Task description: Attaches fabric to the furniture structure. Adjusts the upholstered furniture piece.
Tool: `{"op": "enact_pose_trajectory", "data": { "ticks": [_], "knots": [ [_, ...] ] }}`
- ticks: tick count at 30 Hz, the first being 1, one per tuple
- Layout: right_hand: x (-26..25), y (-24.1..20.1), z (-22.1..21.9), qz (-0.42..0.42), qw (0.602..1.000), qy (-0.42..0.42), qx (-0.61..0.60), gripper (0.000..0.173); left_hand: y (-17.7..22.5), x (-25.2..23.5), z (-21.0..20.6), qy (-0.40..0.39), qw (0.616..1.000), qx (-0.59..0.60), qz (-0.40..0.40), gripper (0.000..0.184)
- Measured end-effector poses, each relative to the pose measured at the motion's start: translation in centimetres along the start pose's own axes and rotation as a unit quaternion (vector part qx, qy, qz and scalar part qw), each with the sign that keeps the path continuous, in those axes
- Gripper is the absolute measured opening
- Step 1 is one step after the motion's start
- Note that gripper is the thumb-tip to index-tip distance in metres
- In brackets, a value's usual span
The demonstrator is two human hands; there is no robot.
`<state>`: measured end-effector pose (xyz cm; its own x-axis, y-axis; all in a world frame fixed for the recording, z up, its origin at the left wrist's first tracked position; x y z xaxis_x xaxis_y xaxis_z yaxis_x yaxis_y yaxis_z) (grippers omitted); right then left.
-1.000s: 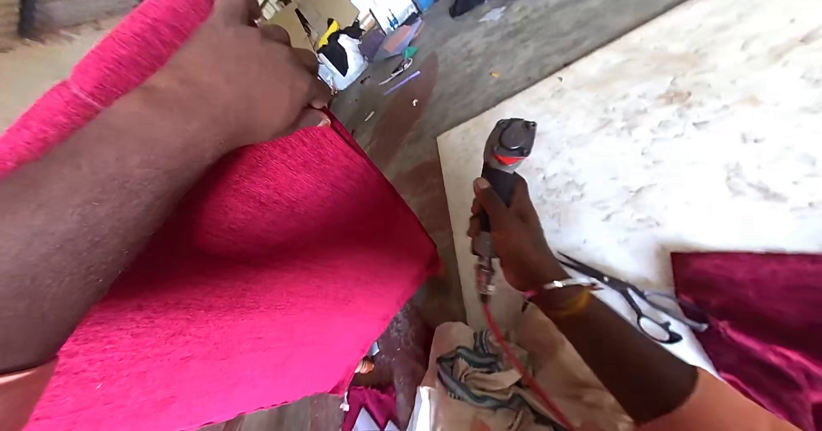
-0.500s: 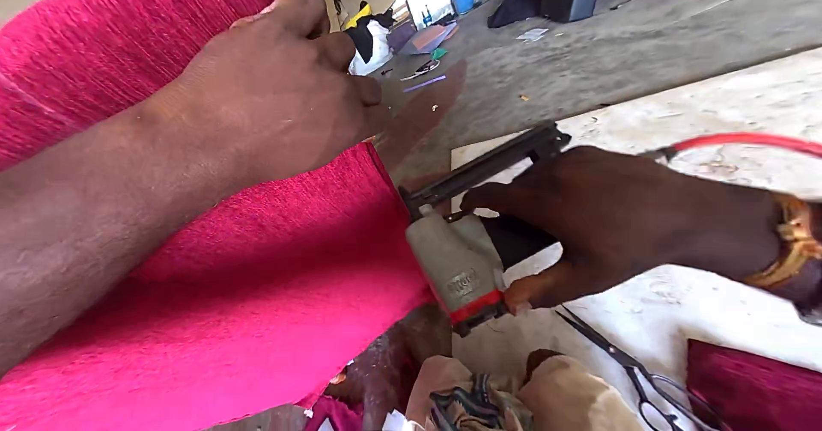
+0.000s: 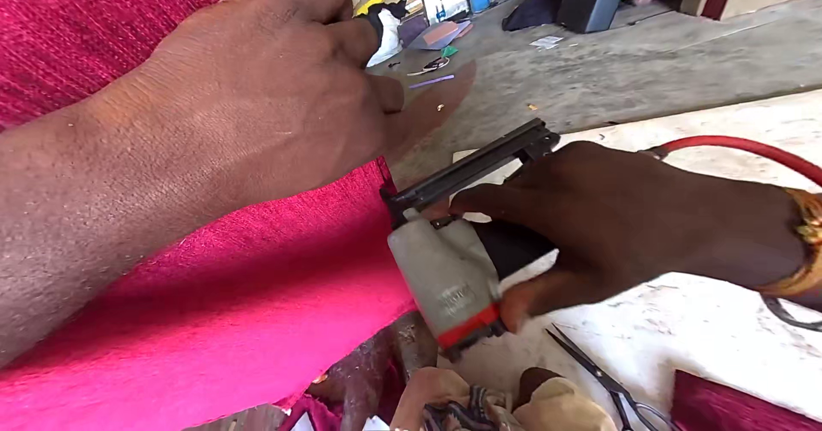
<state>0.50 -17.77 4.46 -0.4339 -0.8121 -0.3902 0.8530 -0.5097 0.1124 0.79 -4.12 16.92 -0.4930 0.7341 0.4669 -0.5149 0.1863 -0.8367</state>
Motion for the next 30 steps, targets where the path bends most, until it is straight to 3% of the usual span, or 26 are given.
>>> {"op": "enact_pose_trajectory", "data": {
  "ticks": [3, 8, 19, 22, 25, 30],
  "knots": [
    [-0.8, 0.7, -0.2, -0.028, 0.999, -0.02, -0.002, 0.085, -0.1, 0.1, -0.3, -0.007, 1.0, -0.001, 0.012, 0.031],
    [-1.0, 0.4, 0.6, -0.016, 0.999, -0.041, 0.004, 0.083, 0.3, -0.4, 0.7, 0.016, 0.994, -0.025, 0.104, 0.033],
    [-1.9, 1.0, 4.4, -0.019, 1.0, -0.014, 0.016, 0.079, 0.2, -0.5, 0.8, 0.016, 0.994, -0.011, 0.106, 0.033],
    [-2.8, 1.2, 4.5, -0.031, 0.999, -0.037, -0.003, 0.077, -0.3, -0.3, 0.6, -0.012, 0.994, 0.007, 0.107, 0.024],
    [-3.5, 0.9, 5.0, -0.034, 0.998, -0.043, 0.003, 0.075, -1.6, 1.3, 1.2, -0.043, 0.991, 0.019, 0.122, 0.031],
    [-2.6, 1.1, 5.3, -0.049, 0.997, -0.064, 0.02, 0.08, -3.6, 3.6, 3.1, 0.001, 0.99, 0.054, 0.134, 0.037]
  ]
}}
Point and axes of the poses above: each hand's wrist, its own x-axis away from the middle knuckle, its own z-axis out of the back of the hand, y = z × x, the point moved 7 cm from there along -x, towards the middle knuckle, and after that the axes turned 13 degrees about -y, right-handed, at the moved point
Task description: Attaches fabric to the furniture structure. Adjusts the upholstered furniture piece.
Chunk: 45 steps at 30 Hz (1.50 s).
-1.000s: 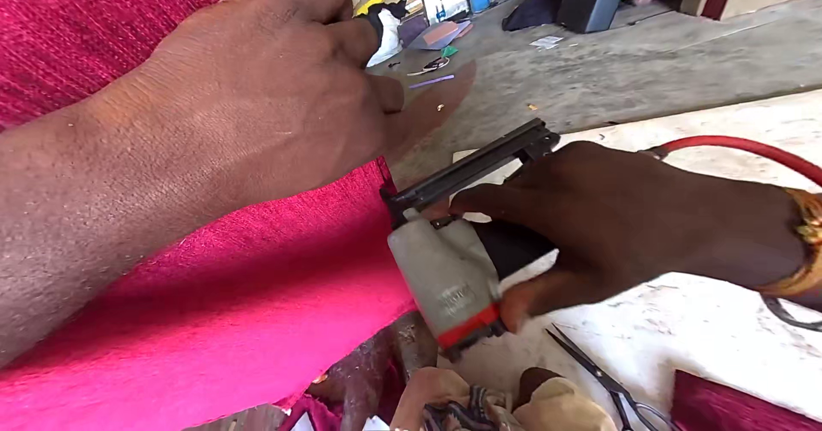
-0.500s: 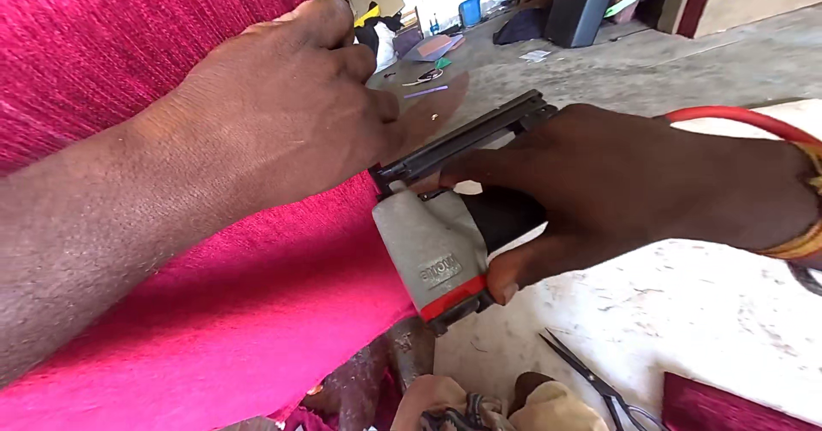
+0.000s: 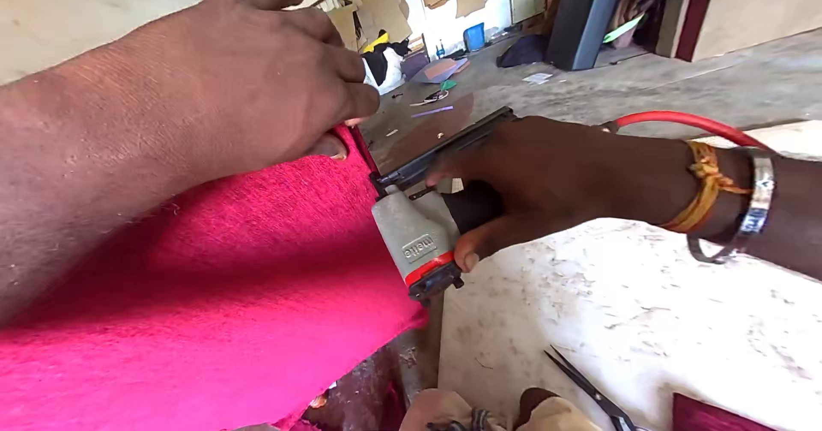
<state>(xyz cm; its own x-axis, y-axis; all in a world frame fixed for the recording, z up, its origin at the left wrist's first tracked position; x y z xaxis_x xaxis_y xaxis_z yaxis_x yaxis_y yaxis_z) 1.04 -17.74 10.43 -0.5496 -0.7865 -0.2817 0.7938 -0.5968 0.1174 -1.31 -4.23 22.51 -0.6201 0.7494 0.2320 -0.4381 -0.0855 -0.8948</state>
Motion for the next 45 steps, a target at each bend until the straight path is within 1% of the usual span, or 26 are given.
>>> {"op": "enact_pose_trajectory", "data": {
  "ticks": [3, 5, 7, 9, 12, 21, 24, 27, 28, 30, 31, 33, 34, 35, 36, 37, 40, 45],
  "knots": [
    [0.7, 0.1, 0.0, -0.002, 1.0, 0.007, 0.003, 0.079, -0.1, -0.4, 0.3, 0.013, 0.999, 0.034, -0.018, 0.034],
    [1.0, -0.2, 0.2, 0.01, 1.0, 0.017, 0.01, 0.078, -0.1, -0.7, 0.1, 0.02, 0.999, 0.037, -0.021, 0.038],
    [1.5, -0.5, 0.7, 0.03, 0.998, 0.052, 0.014, 0.078, 0.0, -0.9, 0.0, 0.022, 0.999, 0.025, 0.002, 0.044],
    [1.5, -0.4, 1.3, 0.032, 0.997, 0.066, 0.022, 0.08, 0.3, -0.8, -0.2, 0.022, 0.999, 0.005, 0.028, 0.048],
    [1.4, -0.5, 2.3, 0.045, 0.994, 0.098, 0.012, 0.079, 0.5, -1.0, -0.2, 0.026, 0.999, 0.0, 0.036, 0.049],
    [0.9, -0.7, 3.0, 0.031, 0.996, 0.079, -0.001, 0.076, 0.5, -0.9, -0.1, 0.037, 0.999, 0.01, 0.018, 0.044],
    [0.5, -0.3, 3.2, 0.036, 0.996, 0.08, -0.002, 0.075, 0.3, -0.8, -0.1, 0.052, 0.998, 0.02, 0.013, 0.043],
    [0.3, 0.0, 3.4, 0.045, 0.996, 0.073, -0.02, 0.075, -0.1, -0.8, 0.3, 0.086, 0.994, 0.067, 0.008, 0.033],
    [0.4, 0.0, 3.4, 0.047, 0.996, 0.074, -0.025, 0.075, -0.1, -0.6, 0.5, 0.097, 0.992, 0.085, 0.006, 0.034],
    [0.4, -0.1, 3.5, 0.045, 0.996, 0.072, -0.024, 0.077, -0.7, -0.2, 1.0, 0.107, 0.987, 0.117, 0.01, 0.045],
    [0.4, -0.3, 3.6, 0.046, 0.996, 0.074, -0.015, 0.076, -1.1, 0.1, 1.1, 0.103, 0.985, 0.134, 0.026, 0.053],
    [0.8, -0.5, 3.8, 0.04, 0.996, 0.079, 0.001, 0.075, -2.3, 0.6, 0.4, 0.075, 0.981, 0.153, 0.097, 0.063],
    [1.0, -0.6, 3.9, 0.037, 0.996, 0.085, 0.004, 0.075, -2.9, 0.8, -0.3, 0.057, 0.976, 0.163, 0.136, 0.065],
    [1.3, -0.6, 4.1, 0.037, 0.995, 0.095, 0.002, 0.075, -3.2, 1.0, -0.7, 0.051, 0.971, 0.165, 0.165, 0.063],
    [1.5, -0.6, 4.4, 0.039, 0.993, 0.107, -0.002, 0.075, -3.3, 0.9, -0.9, 0.047, 0.969, 0.164, 0.178, 0.058],
    [1.7, -0.6, 4.6, 0.043, 0.992, 0.118, -0.003, 0.075, -3.2, 0.7, -0.9, 0.042, 0.969, 0.163, 0.18, 0.054],
    [1.8, -0.5, 5.1, 0.058, 0.989, 0.137, 0.004, 0.079, -2.8, 0.4, -0.9, 0.038, 0.97, 0.16, 0.178, 0.051],
    [1.7, -0.2, 5.0, 0.074, 0.987, 0.141, -0.008, 0.077, -2.6, 0.3, -0.8, 0.044, 0.967, 0.165, 0.19, 0.046]
  ]
}}
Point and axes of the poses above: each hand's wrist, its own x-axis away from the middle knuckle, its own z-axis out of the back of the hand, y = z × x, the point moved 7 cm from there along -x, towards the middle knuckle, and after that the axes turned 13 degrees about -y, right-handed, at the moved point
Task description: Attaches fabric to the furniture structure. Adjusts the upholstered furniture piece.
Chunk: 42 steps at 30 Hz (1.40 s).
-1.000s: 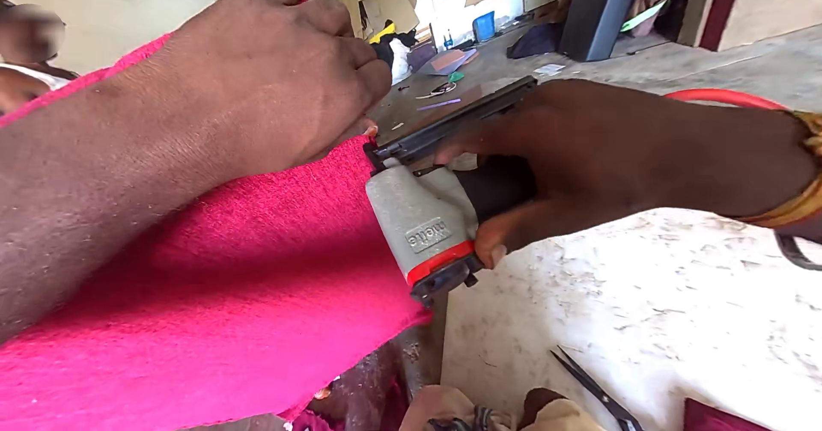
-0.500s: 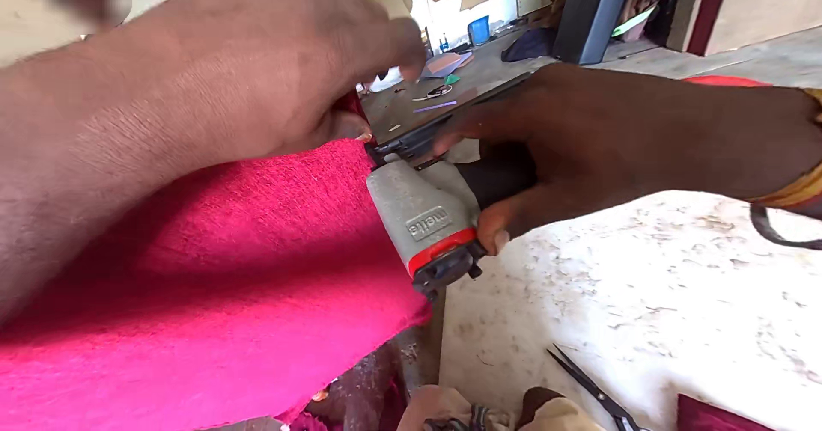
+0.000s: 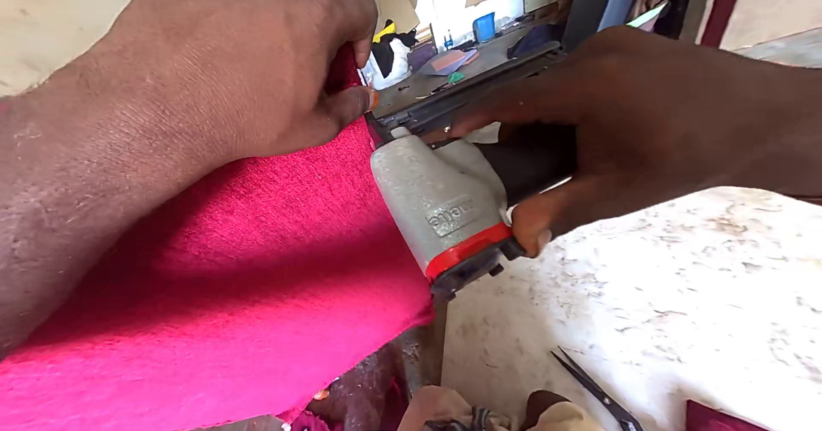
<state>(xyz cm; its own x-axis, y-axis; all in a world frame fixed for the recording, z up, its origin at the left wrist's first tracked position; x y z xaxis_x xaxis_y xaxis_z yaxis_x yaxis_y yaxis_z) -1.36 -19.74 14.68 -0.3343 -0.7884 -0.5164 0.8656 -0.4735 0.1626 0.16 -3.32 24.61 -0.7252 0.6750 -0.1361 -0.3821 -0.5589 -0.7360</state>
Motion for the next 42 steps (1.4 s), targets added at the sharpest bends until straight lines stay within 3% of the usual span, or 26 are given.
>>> {"op": "enact_pose_trajectory", "data": {
  "ticks": [11, 15, 17, 22, 38, 42],
  "knots": [
    [-1.9, 0.9, 1.1, 0.019, 0.999, -0.043, 0.019, 0.074, -0.6, 0.1, 0.5, -0.014, 0.999, 0.012, 0.037, 0.042],
    [-0.3, 0.6, 1.6, -0.002, 0.997, -0.055, 0.048, 0.076, -2.1, 0.3, 1.4, -0.004, 0.994, 0.078, 0.077, 0.062],
    [0.7, 0.5, 2.2, 0.008, 0.998, -0.04, 0.052, 0.079, -3.2, 0.1, 1.3, -0.005, 0.986, 0.127, 0.11, 0.059],
    [0.1, 0.2, 2.9, 0.018, 0.999, -0.029, 0.039, 0.078, -3.7, -1.1, 0.9, -0.02, 0.975, 0.198, 0.103, 0.056],
    [-2.1, 1.4, 4.0, 0.04, 0.997, -0.059, 0.012, 0.077, -2.5, -1.1, 1.1, -0.025, 0.959, 0.241, 0.147, 0.055],
    [-3.1, 2.2, 4.6, 0.062, 0.995, -0.072, 0.028, 0.078, -2.5, -1.4, 1.2, -0.04, 0.956, 0.236, 0.169, 0.065]
  ]
}}
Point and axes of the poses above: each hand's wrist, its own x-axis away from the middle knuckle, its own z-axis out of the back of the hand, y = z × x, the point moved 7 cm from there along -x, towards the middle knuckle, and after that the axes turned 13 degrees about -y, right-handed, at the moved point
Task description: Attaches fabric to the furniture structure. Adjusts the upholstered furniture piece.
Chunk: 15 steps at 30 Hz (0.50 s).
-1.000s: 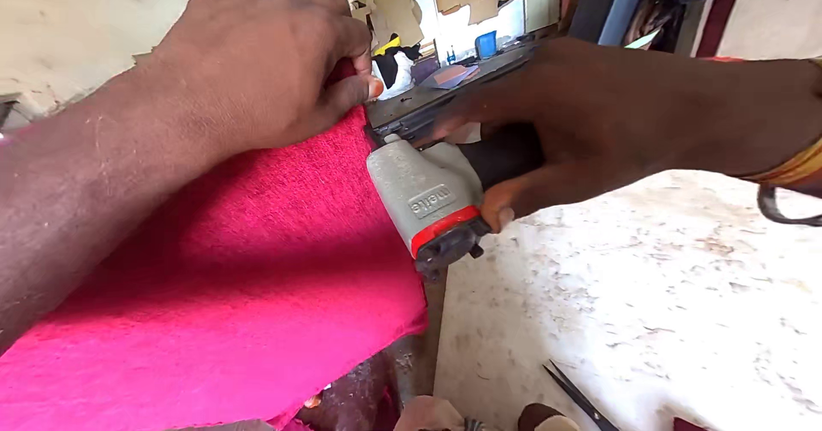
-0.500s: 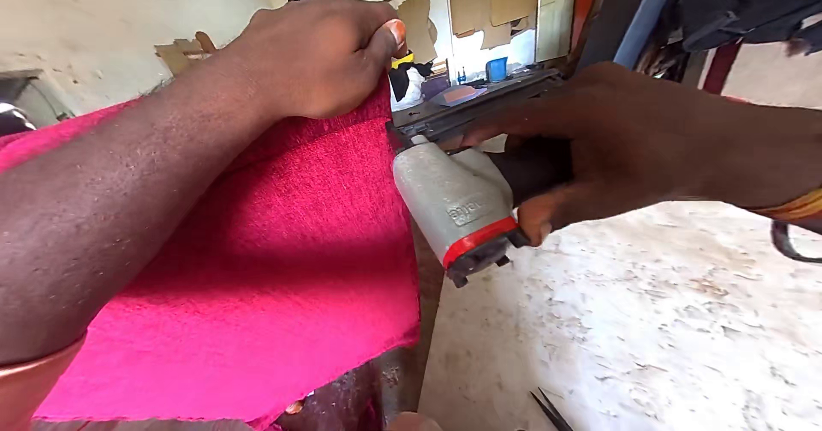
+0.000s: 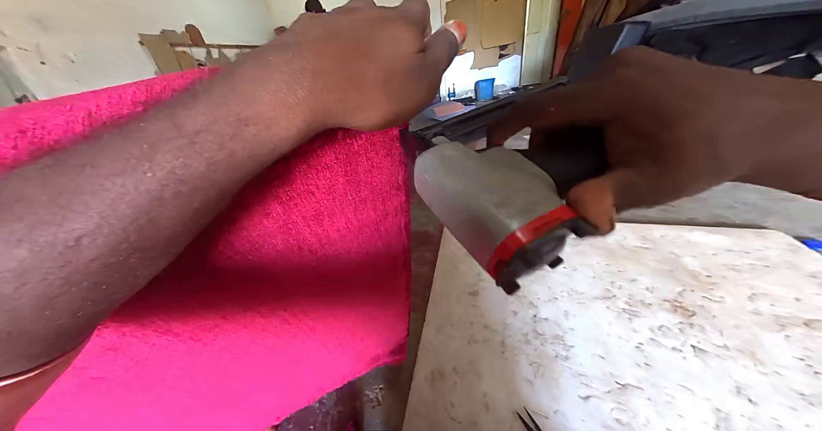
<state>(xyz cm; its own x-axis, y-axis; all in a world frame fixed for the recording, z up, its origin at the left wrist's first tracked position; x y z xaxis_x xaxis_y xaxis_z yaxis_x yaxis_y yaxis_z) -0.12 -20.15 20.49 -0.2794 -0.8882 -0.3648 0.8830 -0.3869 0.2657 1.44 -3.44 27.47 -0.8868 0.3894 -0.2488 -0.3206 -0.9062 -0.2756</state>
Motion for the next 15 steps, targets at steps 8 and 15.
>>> {"op": "enact_pose_trajectory", "data": {
  "ticks": [8, 15],
  "knots": [
    [1.8, -3.1, -2.2, -0.134, 0.988, -0.041, -0.065, 0.078, -2.4, 3.0, 1.4, 0.105, 0.958, 0.244, -0.112, 0.043],
    [30.2, -11.7, -31.1, -0.53, 0.705, -0.081, -0.464, 0.058, -9.4, 24.0, -8.9, 0.294, 0.951, -0.091, -0.037, 0.05]
  ]
}}
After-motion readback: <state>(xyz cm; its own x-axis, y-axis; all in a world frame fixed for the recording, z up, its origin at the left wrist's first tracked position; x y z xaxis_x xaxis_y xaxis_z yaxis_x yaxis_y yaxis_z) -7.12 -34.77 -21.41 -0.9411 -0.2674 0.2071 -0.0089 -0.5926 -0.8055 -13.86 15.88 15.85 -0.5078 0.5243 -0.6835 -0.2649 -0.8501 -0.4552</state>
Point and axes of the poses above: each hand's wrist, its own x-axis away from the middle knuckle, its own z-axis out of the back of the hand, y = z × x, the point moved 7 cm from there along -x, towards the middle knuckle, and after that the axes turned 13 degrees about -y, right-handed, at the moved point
